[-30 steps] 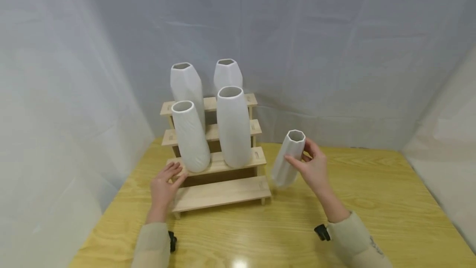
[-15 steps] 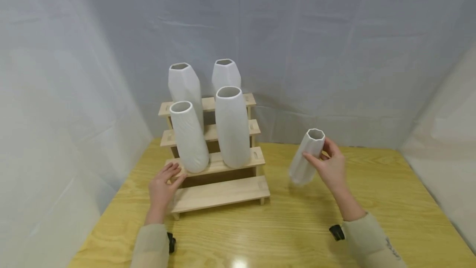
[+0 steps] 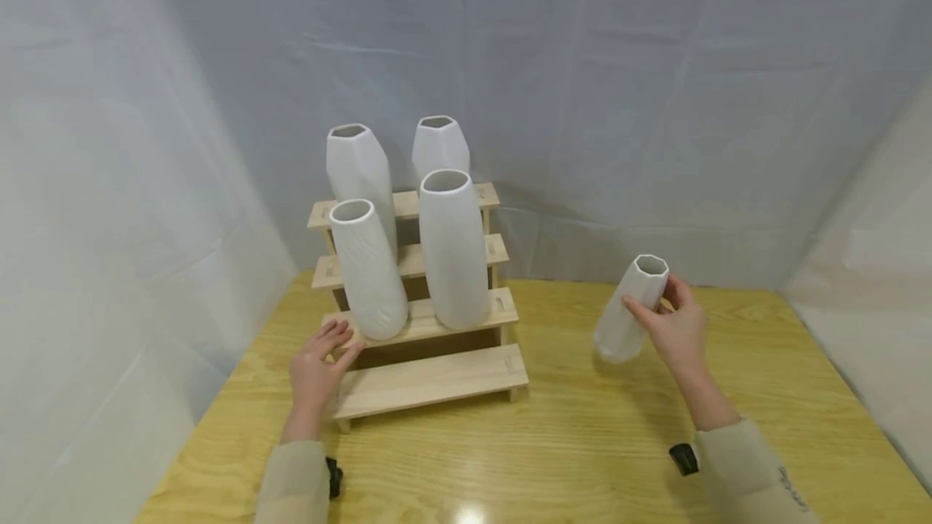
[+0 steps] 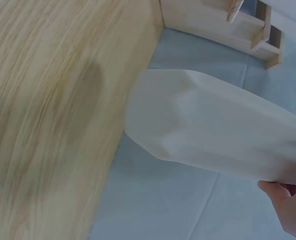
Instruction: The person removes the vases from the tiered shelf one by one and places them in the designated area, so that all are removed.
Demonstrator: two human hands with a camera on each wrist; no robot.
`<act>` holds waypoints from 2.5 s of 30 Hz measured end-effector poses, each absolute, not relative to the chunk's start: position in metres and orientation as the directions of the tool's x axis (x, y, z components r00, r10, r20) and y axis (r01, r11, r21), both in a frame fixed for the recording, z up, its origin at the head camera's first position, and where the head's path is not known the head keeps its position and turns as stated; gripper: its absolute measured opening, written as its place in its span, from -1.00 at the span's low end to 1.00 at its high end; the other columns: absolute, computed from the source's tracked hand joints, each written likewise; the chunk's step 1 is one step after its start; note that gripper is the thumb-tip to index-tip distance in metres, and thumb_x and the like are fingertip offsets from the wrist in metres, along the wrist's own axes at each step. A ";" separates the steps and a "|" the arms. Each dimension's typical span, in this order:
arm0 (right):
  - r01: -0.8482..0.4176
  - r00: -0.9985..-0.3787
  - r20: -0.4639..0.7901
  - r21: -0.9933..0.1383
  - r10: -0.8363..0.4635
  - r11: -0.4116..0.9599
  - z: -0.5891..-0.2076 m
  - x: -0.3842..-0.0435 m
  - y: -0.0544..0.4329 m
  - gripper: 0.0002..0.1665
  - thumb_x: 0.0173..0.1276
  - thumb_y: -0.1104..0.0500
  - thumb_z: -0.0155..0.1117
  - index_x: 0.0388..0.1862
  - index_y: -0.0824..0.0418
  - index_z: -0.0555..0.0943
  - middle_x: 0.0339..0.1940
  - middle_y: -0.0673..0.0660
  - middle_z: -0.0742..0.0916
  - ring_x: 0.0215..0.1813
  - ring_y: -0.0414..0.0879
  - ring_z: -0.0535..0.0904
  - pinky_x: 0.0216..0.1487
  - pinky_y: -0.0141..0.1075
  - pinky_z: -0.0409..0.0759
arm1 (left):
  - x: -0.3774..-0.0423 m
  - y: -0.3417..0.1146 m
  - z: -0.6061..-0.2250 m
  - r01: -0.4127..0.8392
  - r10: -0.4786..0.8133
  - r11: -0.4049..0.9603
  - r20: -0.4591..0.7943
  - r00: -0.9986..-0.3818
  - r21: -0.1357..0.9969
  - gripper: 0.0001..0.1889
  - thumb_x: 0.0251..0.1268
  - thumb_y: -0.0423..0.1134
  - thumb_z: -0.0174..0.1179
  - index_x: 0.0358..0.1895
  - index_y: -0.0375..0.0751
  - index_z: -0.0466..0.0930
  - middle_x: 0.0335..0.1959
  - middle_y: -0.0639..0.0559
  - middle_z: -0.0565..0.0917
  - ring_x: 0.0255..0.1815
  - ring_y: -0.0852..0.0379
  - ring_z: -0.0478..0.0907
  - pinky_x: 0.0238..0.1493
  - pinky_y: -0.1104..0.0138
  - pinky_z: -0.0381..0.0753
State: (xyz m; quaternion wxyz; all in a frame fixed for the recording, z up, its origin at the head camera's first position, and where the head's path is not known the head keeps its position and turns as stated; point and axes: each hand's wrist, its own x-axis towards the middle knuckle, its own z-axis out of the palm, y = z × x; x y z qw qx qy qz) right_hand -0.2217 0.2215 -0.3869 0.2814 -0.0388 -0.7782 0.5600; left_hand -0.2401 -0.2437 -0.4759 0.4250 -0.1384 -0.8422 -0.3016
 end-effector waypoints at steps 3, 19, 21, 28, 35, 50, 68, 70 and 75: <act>-0.223 -0.843 0.371 -0.900 0.390 0.374 -0.388 -0.221 0.227 -0.35 -0.03 0.33 0.39 0.08 0.42 0.39 -0.05 0.24 0.55 -0.13 -0.23 0.43 -0.25 -0.66 0.43 | -0.241 -0.244 -0.476 0.498 -0.016 0.781 0.809 -0.588 0.377 -0.71 -0.32 -0.31 0.44 -0.39 -0.35 0.67 -0.26 -0.13 0.65 -0.12 -0.09 0.55 -0.07 0.23 0.46; -0.086 -0.846 0.277 -0.914 0.456 0.397 -0.389 -0.222 0.263 -0.29 0.06 0.20 0.35 0.17 0.36 0.31 0.03 0.20 0.49 -0.01 -0.13 0.40 -0.01 -0.36 0.46 | -0.241 -0.243 -0.477 0.487 -0.018 0.786 0.803 -0.596 0.380 -0.71 -0.31 -0.29 0.44 -0.38 -0.33 0.68 -0.26 -0.12 0.65 -0.12 -0.08 0.54 -0.01 0.33 0.43; -0.065 -0.847 0.261 -0.915 0.463 0.398 -0.389 -0.222 0.267 -0.28 0.07 0.19 0.34 0.19 0.35 0.29 0.04 0.19 0.48 0.00 -0.13 0.39 0.01 -0.32 0.45 | -0.241 -0.242 -0.476 0.490 -0.016 0.784 0.803 -0.596 0.380 -0.71 -0.30 -0.29 0.44 -0.38 -0.33 0.68 -0.26 -0.12 0.65 -0.12 -0.08 0.54 -0.01 0.34 0.43; -0.024 -0.823 0.247 -0.915 0.512 0.402 -0.389 -0.230 0.283 -0.28 0.06 0.16 0.34 0.18 0.35 0.31 0.04 0.22 0.48 0.02 -0.06 0.38 0.04 -0.30 0.44 | -0.240 -0.243 -0.476 0.482 -0.022 0.786 0.797 -0.604 0.388 -0.70 -0.33 -0.33 0.45 -0.38 -0.34 0.67 -0.26 -0.13 0.65 -0.10 -0.08 0.54 -0.08 0.20 0.45; 0.001 -0.810 0.241 -0.911 0.535 0.412 -0.392 -0.236 0.298 -0.27 0.07 0.14 0.33 0.19 0.35 0.29 0.03 0.21 0.47 0.03 -0.05 0.37 0.06 -0.29 0.42 | -0.241 -0.244 -0.477 0.487 -0.026 0.779 0.796 -0.604 0.395 -0.71 -0.31 -0.33 0.44 -0.38 -0.34 0.67 -0.26 -0.12 0.65 -0.11 -0.08 0.54 -0.08 0.20 0.46; 0.073 -0.779 0.225 -0.894 0.585 0.441 -0.397 -0.248 0.331 -0.24 0.09 0.09 0.30 0.23 0.34 0.26 0.07 0.26 0.46 0.06 0.02 0.35 0.04 -0.30 0.42 | -0.240 -0.242 -0.478 0.507 -0.020 0.775 0.815 -0.579 0.378 -0.71 -0.34 -0.34 0.45 -0.40 -0.36 0.67 -0.28 -0.14 0.65 -0.13 -0.09 0.55 -0.12 0.16 0.47; 0.154 -0.704 0.205 -0.891 0.680 0.427 -0.402 -0.259 0.362 -0.26 0.08 0.08 0.29 0.18 0.33 0.24 0.03 0.25 0.46 0.03 0.03 0.37 0.05 -0.23 0.42 | -0.242 -0.244 -0.478 0.520 -0.003 0.778 0.830 -0.558 0.353 -0.71 -0.31 -0.28 0.44 -0.41 -0.35 0.67 -0.28 -0.15 0.65 -0.15 -0.11 0.55 -0.04 0.30 0.47; 0.158 -0.700 0.201 -0.892 0.685 0.424 -0.401 -0.261 0.365 -0.26 0.09 0.08 0.27 0.19 0.31 0.23 0.04 0.24 0.45 0.04 0.04 0.37 0.06 -0.21 0.41 | -0.242 -0.244 -0.478 0.517 -0.004 0.779 0.826 -0.563 0.356 -0.71 -0.31 -0.29 0.44 -0.41 -0.35 0.67 -0.28 -0.15 0.65 -0.14 -0.12 0.55 -0.02 0.33 0.46; 0.173 -0.695 0.193 -0.890 0.692 0.421 -0.400 -0.266 0.368 -0.26 0.11 0.07 0.24 0.22 0.29 0.21 0.09 0.25 0.43 0.08 0.07 0.36 0.08 -0.15 0.40 | -0.241 -0.244 -0.476 0.518 -0.003 0.776 0.823 -0.568 0.360 -0.71 -0.33 -0.32 0.44 -0.41 -0.36 0.67 -0.28 -0.16 0.65 -0.13 -0.13 0.55 0.01 0.40 0.42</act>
